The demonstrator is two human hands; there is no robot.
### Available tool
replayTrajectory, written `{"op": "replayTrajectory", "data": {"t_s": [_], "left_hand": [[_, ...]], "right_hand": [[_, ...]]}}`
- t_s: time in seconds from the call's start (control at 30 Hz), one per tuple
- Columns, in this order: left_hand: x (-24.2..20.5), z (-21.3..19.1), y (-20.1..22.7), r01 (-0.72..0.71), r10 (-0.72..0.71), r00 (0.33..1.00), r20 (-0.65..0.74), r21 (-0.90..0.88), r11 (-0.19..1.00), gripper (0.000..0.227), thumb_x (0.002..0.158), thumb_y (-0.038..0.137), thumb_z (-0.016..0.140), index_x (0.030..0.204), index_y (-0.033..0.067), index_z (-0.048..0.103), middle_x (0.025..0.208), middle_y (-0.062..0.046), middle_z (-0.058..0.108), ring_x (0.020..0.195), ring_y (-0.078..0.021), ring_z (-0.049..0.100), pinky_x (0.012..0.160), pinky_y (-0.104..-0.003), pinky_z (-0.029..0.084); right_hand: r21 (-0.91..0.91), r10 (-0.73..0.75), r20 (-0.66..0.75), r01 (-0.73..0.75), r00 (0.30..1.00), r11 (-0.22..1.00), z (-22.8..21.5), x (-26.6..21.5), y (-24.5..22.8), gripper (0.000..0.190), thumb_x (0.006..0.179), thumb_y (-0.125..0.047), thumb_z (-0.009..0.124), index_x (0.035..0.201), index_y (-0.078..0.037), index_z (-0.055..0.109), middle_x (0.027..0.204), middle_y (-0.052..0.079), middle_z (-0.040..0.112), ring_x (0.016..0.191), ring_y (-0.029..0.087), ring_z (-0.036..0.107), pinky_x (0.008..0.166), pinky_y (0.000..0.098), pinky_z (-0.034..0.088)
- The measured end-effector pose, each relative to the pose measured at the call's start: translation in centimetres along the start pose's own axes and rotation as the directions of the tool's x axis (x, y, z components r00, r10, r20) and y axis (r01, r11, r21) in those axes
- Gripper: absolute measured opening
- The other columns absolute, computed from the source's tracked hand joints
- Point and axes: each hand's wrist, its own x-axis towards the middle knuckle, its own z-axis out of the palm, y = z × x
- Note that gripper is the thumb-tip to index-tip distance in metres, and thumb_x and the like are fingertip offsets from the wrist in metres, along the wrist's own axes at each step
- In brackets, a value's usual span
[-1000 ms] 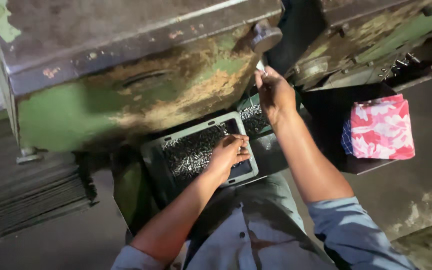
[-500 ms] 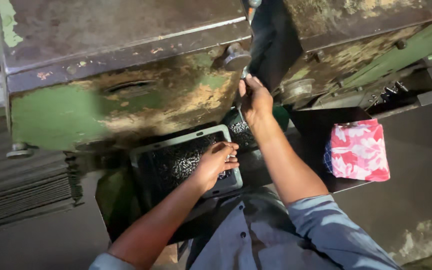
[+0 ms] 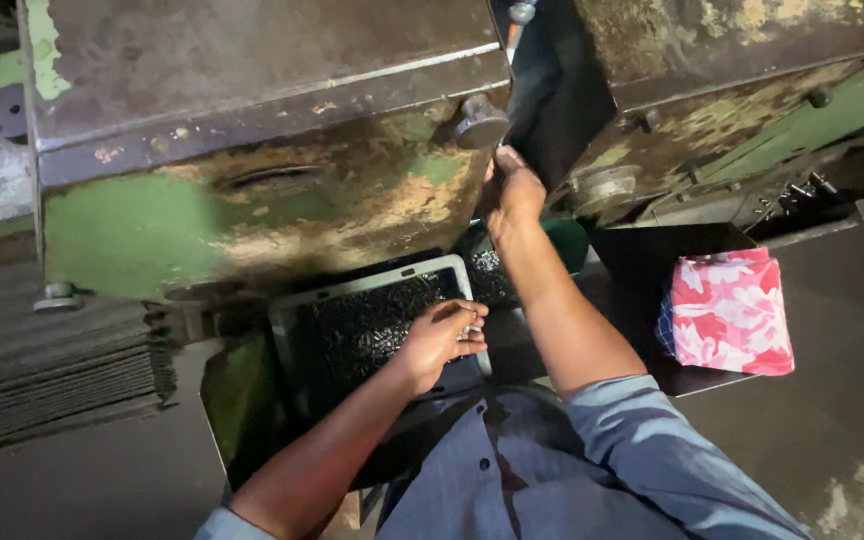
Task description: The person operates a green industrial machine by turning a knob with the right hand while holding a tray of small metal parts with the left hand. The person briefly uses a caliper to measure a part before resuming operation of the machine.
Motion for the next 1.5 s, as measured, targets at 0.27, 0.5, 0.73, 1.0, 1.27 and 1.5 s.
{"op": "replayTrajectory", "data": {"t_s": [0.27, 0.5, 0.73, 1.0, 1.27, 1.5], "left_hand": [[-0.6, 0.2, 0.7, -0.004, 0.004, 1.000, 0.018, 0.007, 1.000, 0.027, 0.101, 0.021, 0.055, 0.116, 0.0019, 0.067, 0.101, -0.004, 0.062, 0.091, -0.0157, 0.061, 0.087, -0.038, 0.060], [-0.2, 0.0, 1.4, 0.003, -0.003, 1.000, -0.011, -0.038, 0.999, 0.024, 0.099, 0.018, 0.056, 0.114, 0.0011, 0.066, 0.101, -0.004, 0.062, 0.091, -0.0170, 0.062, 0.087, -0.039, 0.061], [-0.4, -0.2, 1.9, 0.001, -0.004, 0.999, -0.053, -0.051, 0.999, 0.023, 0.099, 0.019, 0.057, 0.113, 0.0032, 0.066, 0.098, -0.004, 0.062, 0.089, -0.0170, 0.062, 0.085, -0.037, 0.060], [-0.9, 0.3, 2.3, -0.016, 0.013, 0.998, -0.061, -0.051, 0.999, 0.022, 0.099, 0.020, 0.058, 0.112, 0.0042, 0.066, 0.096, -0.003, 0.063, 0.087, -0.0168, 0.063, 0.083, -0.036, 0.059], [-1.2, 0.5, 2.7, 0.022, -0.023, 0.997, -0.067, -0.015, 1.000, 0.022, 0.099, 0.020, 0.058, 0.113, 0.0047, 0.066, 0.095, -0.001, 0.063, 0.087, -0.0154, 0.062, 0.084, -0.035, 0.059], [-1.5, 0.8, 3.0, 0.024, -0.026, 0.997, -0.072, -0.024, 0.999, 0.021, 0.098, 0.018, 0.058, 0.111, 0.0046, 0.067, 0.095, -0.002, 0.063, 0.086, -0.0157, 0.062, 0.084, -0.036, 0.059]], "right_hand": [[-0.131, -0.088, 0.002, 0.088, 0.996, 0.987, 1.1, -0.8, 0.2, 0.021, 0.093, 0.000, 0.064, 0.112, 0.007, 0.070, 0.106, 0.016, 0.074, 0.091, 0.028, 0.073, 0.082, 0.0380, 0.062], [-0.199, -0.104, -0.078, 0.087, 0.992, 0.976, 1.9, -1.6, -0.1, 0.024, 0.092, -0.006, 0.066, 0.113, 0.005, 0.071, 0.106, 0.016, 0.075, 0.090, 0.029, 0.074, 0.079, 0.0426, 0.062], [-0.177, -0.119, -0.049, 0.109, 0.992, 0.978, 2.5, -1.4, -0.1, 0.021, 0.092, -0.004, 0.066, 0.111, 0.002, 0.069, 0.105, 0.014, 0.074, 0.090, 0.028, 0.074, 0.082, 0.0429, 0.063], [-0.272, 0.008, 0.096, 0.019, 0.995, 0.962, 3.5, -2.6, -0.6, 0.017, 0.096, -0.007, 0.063, 0.108, 0.003, 0.072, 0.100, 0.015, 0.074, 0.089, 0.027, 0.072, 0.084, 0.0386, 0.060], [-0.153, -0.053, -0.029, 0.048, 0.998, 0.987, 1.5, -0.4, 0.1, 0.024, 0.093, 0.000, 0.058, 0.114, 0.004, 0.071, 0.102, 0.016, 0.075, 0.089, 0.026, 0.074, 0.084, 0.0351, 0.060], [-0.147, -0.085, -0.102, 0.070, 0.991, 0.987, 1.3, 0.0, 0.4, 0.021, 0.092, 0.004, 0.061, 0.110, 0.007, 0.071, 0.097, 0.016, 0.075, 0.082, 0.024, 0.072, 0.074, 0.0322, 0.060]]}}
